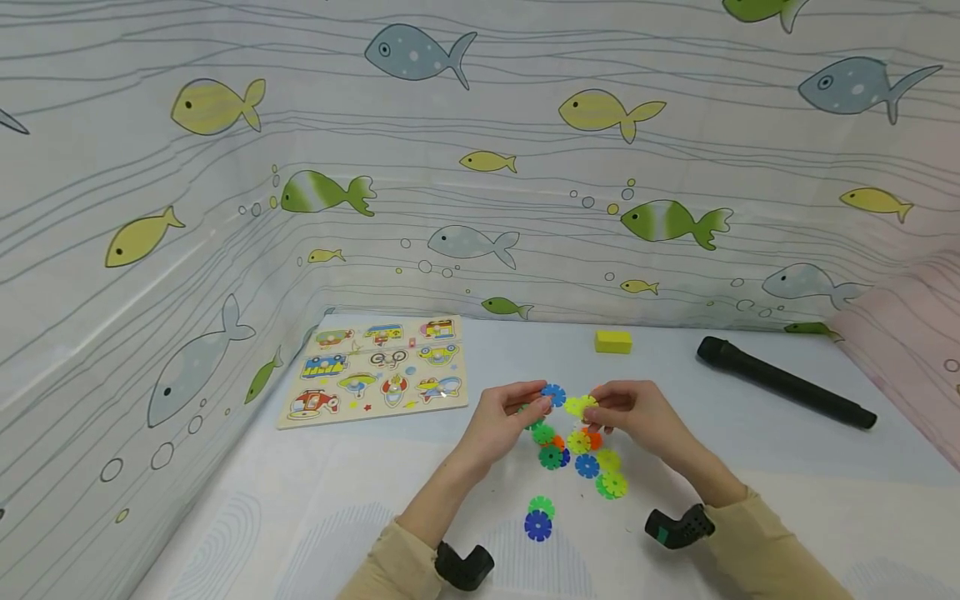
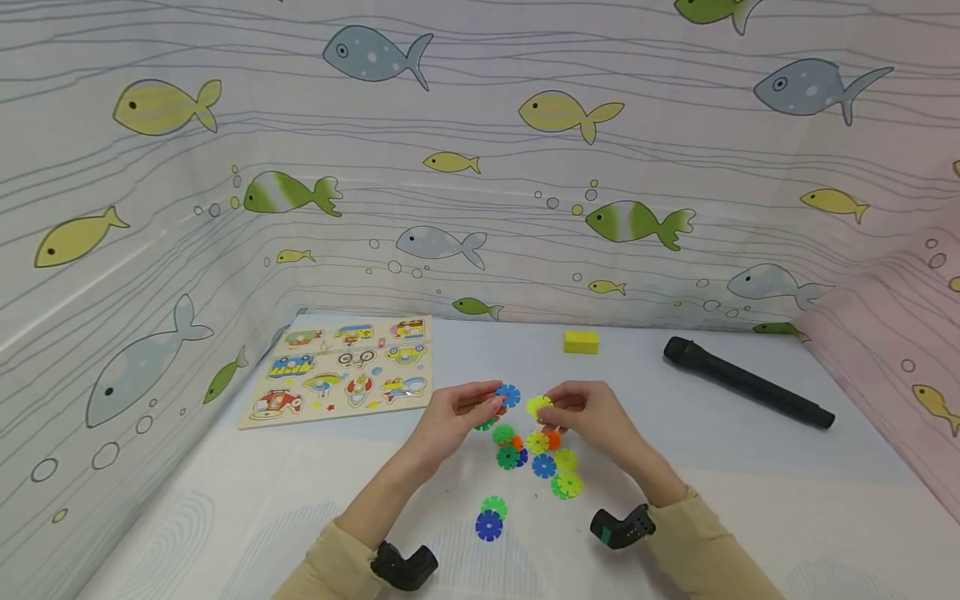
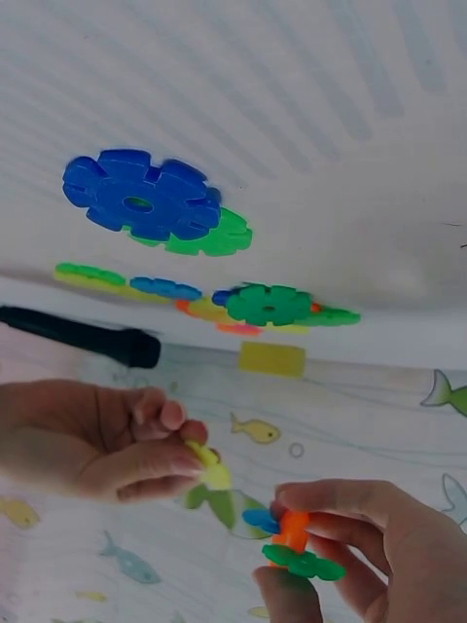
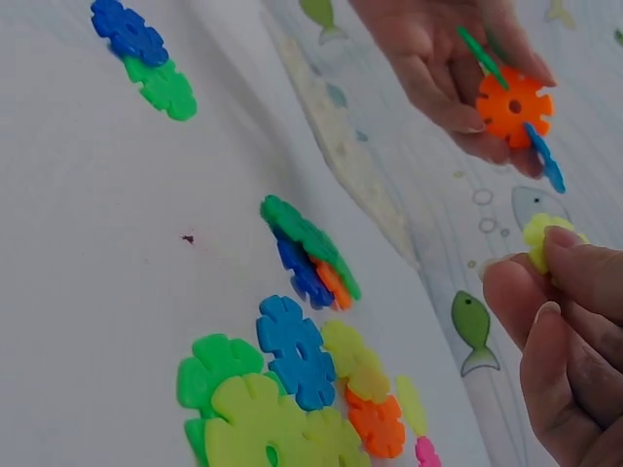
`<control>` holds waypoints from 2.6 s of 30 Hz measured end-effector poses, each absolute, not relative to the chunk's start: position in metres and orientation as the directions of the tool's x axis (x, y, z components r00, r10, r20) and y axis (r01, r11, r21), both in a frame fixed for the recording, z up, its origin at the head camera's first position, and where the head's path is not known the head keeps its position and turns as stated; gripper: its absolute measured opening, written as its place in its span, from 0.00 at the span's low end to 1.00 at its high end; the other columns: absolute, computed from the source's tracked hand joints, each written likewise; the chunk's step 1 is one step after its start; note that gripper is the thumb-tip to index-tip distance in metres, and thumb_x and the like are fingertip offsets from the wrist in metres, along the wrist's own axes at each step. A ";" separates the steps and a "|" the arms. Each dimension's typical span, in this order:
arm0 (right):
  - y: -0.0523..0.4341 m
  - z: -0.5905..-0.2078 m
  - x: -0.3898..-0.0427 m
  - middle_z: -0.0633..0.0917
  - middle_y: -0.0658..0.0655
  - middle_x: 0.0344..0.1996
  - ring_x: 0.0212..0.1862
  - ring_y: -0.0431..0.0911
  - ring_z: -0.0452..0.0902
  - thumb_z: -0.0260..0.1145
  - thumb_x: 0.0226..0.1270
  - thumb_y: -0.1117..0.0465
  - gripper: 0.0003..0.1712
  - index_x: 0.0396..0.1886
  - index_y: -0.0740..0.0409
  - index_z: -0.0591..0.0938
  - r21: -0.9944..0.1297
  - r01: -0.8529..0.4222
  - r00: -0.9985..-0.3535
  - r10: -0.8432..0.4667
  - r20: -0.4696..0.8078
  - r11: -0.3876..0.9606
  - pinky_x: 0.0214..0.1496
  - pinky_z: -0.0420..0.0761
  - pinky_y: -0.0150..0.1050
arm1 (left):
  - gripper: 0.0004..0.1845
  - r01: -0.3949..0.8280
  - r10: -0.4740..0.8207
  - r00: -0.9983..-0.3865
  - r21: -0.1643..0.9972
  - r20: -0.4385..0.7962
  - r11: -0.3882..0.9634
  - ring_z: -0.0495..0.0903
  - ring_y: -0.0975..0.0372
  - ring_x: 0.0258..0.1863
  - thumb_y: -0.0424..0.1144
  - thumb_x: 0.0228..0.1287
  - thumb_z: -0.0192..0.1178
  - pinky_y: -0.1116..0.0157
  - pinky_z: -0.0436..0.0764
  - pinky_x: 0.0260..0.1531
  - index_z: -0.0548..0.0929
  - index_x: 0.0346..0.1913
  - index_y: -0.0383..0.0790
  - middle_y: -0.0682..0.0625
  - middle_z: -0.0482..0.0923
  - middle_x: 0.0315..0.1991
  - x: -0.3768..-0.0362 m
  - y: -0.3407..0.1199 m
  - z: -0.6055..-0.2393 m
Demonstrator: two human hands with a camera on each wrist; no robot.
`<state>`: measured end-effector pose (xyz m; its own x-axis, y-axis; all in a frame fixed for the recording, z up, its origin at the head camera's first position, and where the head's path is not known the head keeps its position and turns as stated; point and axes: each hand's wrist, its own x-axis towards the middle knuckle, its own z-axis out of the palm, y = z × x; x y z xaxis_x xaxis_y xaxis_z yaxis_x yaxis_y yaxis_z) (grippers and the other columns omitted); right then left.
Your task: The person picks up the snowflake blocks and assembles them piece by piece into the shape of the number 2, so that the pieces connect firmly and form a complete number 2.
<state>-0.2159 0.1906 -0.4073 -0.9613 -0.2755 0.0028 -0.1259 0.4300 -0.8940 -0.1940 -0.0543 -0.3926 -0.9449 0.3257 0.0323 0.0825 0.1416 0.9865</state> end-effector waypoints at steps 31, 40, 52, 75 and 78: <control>0.181 -0.412 -0.211 0.88 0.60 0.32 0.34 0.49 0.84 0.62 0.74 0.61 0.14 0.49 0.66 0.85 -0.882 -0.301 -0.925 -0.334 0.179 0.362 0.40 0.86 0.32 | 0.23 0.076 0.353 -0.935 0.990 0.029 0.119 0.84 0.54 0.55 0.43 0.74 0.58 0.59 0.79 0.60 0.77 0.65 0.36 0.41 0.83 0.55 -0.192 -0.054 -0.390; 0.182 -0.413 -0.213 0.89 0.59 0.39 0.40 0.47 0.86 0.59 0.77 0.52 0.19 0.51 0.63 0.84 -0.933 -0.183 -0.941 -0.331 0.075 0.308 0.47 0.86 0.37 | 0.22 0.076 0.348 -0.937 0.989 0.028 0.127 0.84 0.55 0.55 0.43 0.73 0.59 0.59 0.80 0.59 0.79 0.64 0.38 0.43 0.84 0.54 -0.194 -0.054 -0.393; 0.180 -0.416 -0.212 0.89 0.62 0.42 0.44 0.47 0.88 0.61 0.75 0.51 0.24 0.52 0.69 0.84 -0.984 -0.051 -0.942 -0.334 -0.009 0.171 0.52 0.85 0.38 | 0.20 0.083 0.333 -0.942 0.986 0.030 0.147 0.82 0.54 0.55 0.42 0.70 0.63 0.61 0.82 0.56 0.82 0.62 0.40 0.45 0.84 0.53 -0.194 -0.053 -0.395; 0.174 -0.413 -0.207 0.90 0.60 0.37 0.39 0.43 0.87 0.60 0.75 0.60 0.19 0.51 0.74 0.83 -0.982 -0.058 -0.951 -0.310 0.000 0.177 0.47 0.85 0.33 | 0.19 0.073 0.387 -0.922 0.990 0.021 0.120 0.84 0.45 0.51 0.38 0.71 0.61 0.64 0.84 0.52 0.81 0.62 0.36 0.42 0.85 0.50 -0.194 -0.059 -0.397; 0.172 -0.413 -0.205 0.89 0.62 0.37 0.39 0.44 0.87 0.60 0.75 0.61 0.17 0.51 0.73 0.84 -0.979 -0.078 -0.954 -0.298 0.018 0.190 0.46 0.85 0.32 | 0.20 0.082 0.391 -0.920 0.989 0.026 0.127 0.85 0.45 0.51 0.39 0.71 0.61 0.65 0.84 0.51 0.81 0.62 0.36 0.42 0.86 0.50 -0.194 -0.060 -0.397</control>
